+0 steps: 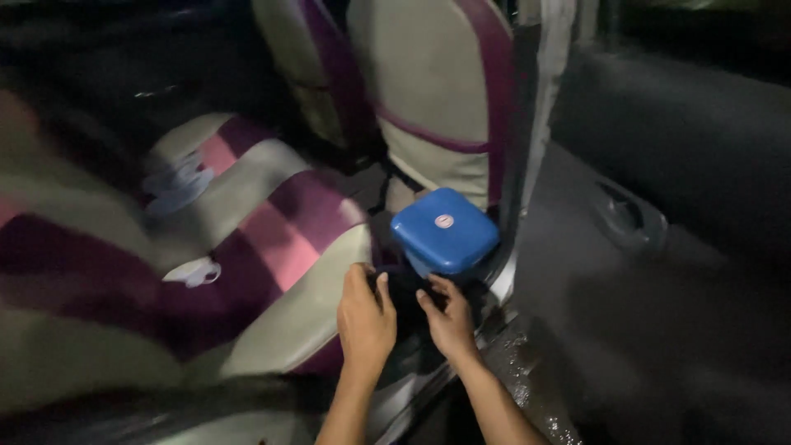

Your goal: The person wipes the exterior door frame and roof of a silver car using a blue cloth. They then open the car door, retrieve a blue plastic container from the back seat, and wipe the container with the cloth.

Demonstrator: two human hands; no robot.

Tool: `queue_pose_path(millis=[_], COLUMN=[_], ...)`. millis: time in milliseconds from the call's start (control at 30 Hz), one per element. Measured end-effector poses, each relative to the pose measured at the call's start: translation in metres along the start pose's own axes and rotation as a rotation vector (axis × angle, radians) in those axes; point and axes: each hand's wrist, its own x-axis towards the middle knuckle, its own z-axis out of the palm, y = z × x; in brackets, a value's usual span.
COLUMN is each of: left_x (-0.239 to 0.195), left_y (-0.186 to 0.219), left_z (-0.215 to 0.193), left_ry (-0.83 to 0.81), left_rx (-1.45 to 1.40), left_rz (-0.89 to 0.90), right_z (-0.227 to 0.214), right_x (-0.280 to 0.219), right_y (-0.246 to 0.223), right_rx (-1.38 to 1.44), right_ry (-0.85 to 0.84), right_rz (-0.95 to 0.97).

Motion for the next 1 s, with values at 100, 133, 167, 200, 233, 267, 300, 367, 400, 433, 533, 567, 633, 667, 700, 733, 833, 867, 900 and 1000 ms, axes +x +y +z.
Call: queue_pose_path(millis=[100, 133, 167, 200, 233, 267, 300, 367, 400, 433, 533, 567, 633, 667, 700, 733, 833, 867, 900, 1000], left_x=[0.014, 0.017, 0.019, 0.021, 0.023, 0.025, 0.024, 0.021, 0.021, 0.021, 0.022, 0.022, 0.022, 0.022, 0.023, 0.023, 0.022, 0.021, 0.021, 0.021], left_y=[-0.042, -0.064, -0.087, -0.085, -0.085, -0.085, -0.086, -0.087, -0.087, -0.086, -0.087, -0.087, -0.089, -0.09, -0.089, -0.088, -0.088, -0.089, -0.089, -0.089], left_z=[0.038, 0.049, 0.057, 0.058, 0.057, 0.056, 0.057, 0.056, 0.056, 0.056, 0.056, 0.055, 0.056, 0.056, 0.055, 0.055, 0.056, 0.056, 0.057, 0.057], left_ry=[-0.151, -0.135, -0.118, -0.128, -0.165, -0.202, -0.211, -0.093, -0.101, -0.068, -0.013, 0.012, 0.026, 0.041, 0.04, 0.051, 0.065, 0.07, 0.07, 0.068], left_rx=[0.193, 0.307, 0.424, 0.419, 0.496, 0.573, 0.575, 0.535, 0.539, 0.534, 0.545, 0.56, 0.543, 0.521, 0.526, 0.525, 0.523, 0.525, 0.527, 0.546], left_rz=[-0.071, -0.003, 0.064, 0.068, 0.063, 0.058, 0.053, 0.165, 0.16, 0.185, 0.255, 0.298, 0.324, 0.356, 0.357, 0.366, 0.374, 0.373, 0.376, 0.367], right_z=[-0.012, -0.015, -0.016, -0.016, -0.014, -0.011, -0.008, 0.002, 0.006, 0.011, 0.02, 0.021, 0.019, 0.018, 0.019, 0.02, 0.021, 0.021, 0.021, 0.023], right_x=[0.025, 0.032, 0.037, 0.044, 0.051, 0.058, 0.068, 0.085, 0.092, 0.099, 0.111, 0.112, 0.112, 0.112, 0.117, 0.122, 0.123, 0.122, 0.118, 0.109], right_y=[0.014, 0.008, 0.003, -0.004, -0.01, -0.016, -0.011, -0.003, 0.004, 0.01, 0.015, 0.014, -0.009, -0.022, -0.014, -0.007, 0.0, 0.0, -0.002, -0.012], right_rx=[0.157, 0.208, 0.262, 0.263, 0.338, 0.415, 0.411, 0.51, 0.508, 0.513, 0.528, 0.535, 0.535, 0.539, 0.542, 0.51, 0.497, 0.516, 0.52, 0.502], right_ry=[0.132, 0.177, 0.218, 0.23, 0.258, 0.287, 0.29, 0.319, 0.319, 0.358, 0.41, 0.423, 0.47, 0.524, 0.52, 0.525, 0.542, 0.552, 0.551, 0.553], right_rz=[0.313, 0.489, 0.67, 0.674, 0.757, 0.839, 0.848, 0.877, 0.888, 0.877, 0.838, 0.81, 0.824, 0.833, 0.836, 0.818, 0.79, 0.781, 0.781, 0.88])
